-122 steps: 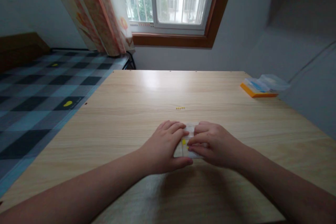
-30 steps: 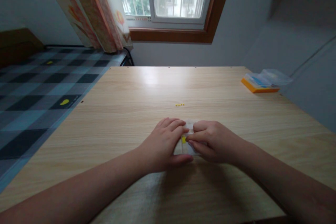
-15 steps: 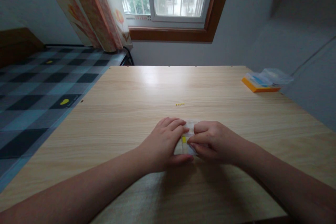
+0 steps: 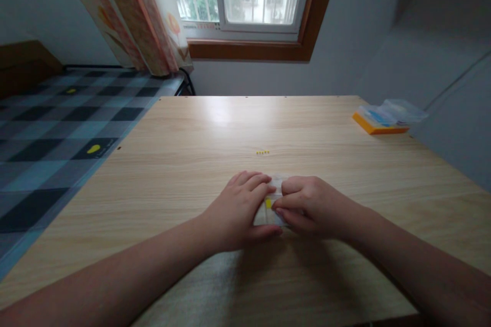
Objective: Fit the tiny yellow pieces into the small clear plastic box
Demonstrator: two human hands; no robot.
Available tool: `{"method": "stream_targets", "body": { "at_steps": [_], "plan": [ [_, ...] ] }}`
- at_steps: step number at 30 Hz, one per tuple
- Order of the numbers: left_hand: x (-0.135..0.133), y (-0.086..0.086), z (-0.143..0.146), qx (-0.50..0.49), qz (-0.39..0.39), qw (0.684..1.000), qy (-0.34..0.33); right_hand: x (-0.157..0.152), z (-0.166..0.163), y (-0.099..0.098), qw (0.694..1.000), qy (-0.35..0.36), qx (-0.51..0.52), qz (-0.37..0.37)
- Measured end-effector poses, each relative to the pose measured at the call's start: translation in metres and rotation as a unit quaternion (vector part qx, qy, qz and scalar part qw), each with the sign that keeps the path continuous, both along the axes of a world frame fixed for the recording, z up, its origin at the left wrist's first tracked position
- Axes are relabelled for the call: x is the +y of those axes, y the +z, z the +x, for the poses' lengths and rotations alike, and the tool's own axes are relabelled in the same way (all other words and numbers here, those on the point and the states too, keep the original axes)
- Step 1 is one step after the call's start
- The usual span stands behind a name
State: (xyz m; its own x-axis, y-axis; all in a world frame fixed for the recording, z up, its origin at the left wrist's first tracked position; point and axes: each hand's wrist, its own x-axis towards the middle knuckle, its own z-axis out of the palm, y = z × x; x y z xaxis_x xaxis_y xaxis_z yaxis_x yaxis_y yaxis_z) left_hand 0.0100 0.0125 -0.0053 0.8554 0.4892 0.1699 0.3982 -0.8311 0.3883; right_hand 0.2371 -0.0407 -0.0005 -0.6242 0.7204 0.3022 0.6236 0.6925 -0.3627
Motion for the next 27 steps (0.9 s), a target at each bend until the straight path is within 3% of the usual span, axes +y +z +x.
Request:
{"method": "stream_targets", "body": {
  "at_steps": [27],
  "plan": [
    [-0.0002,-0.0016,0.001,0.0,0.007,1.0,0.0,-0.0013,0.0004,-0.0032,0.998,-0.018,-0.039,0.04]
  ]
}}
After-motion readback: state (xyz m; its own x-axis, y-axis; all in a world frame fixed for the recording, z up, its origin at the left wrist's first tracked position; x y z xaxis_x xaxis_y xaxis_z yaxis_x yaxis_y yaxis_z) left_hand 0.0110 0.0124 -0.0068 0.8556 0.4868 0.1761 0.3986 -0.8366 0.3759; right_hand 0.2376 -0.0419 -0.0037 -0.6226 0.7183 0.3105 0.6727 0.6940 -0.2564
